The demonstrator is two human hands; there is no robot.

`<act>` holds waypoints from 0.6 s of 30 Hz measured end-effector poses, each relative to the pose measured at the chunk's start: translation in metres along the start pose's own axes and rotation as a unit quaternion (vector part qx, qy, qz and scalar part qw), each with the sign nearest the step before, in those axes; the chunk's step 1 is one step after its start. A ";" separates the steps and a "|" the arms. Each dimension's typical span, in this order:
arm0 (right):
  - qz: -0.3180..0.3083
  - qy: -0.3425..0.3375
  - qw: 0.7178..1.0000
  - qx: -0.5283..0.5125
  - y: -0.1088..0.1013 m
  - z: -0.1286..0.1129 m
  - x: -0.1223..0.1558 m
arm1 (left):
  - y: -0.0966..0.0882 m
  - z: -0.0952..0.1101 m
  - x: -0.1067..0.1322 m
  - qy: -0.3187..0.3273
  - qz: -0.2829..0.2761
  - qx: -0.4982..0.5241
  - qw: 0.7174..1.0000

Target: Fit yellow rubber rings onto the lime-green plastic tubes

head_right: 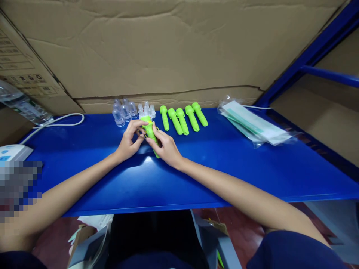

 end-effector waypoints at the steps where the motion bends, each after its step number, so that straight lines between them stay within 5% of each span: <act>1: 0.000 0.000 1.000 0.009 0.000 -0.001 0.000 | 0.000 -0.001 0.000 -0.005 0.000 -0.002 1.000; 9: -0.007 -0.026 0.999 0.032 0.003 -0.009 -0.001 | 0.007 -0.002 -0.003 -0.033 -0.046 0.040 0.998; 18: -0.029 -0.009 0.999 -0.016 0.012 0.006 -0.001 | -0.006 -0.039 0.003 -0.099 0.045 0.147 0.983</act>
Point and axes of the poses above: each hand's wrist, its own x-axis away from the middle knuckle, its own y-axis out of the palm, z = x × y, the point moved 9 cm from there along -x, towards the middle knuckle, and after that the axes turned 13 degrees about -z, right-handed, at the moved point
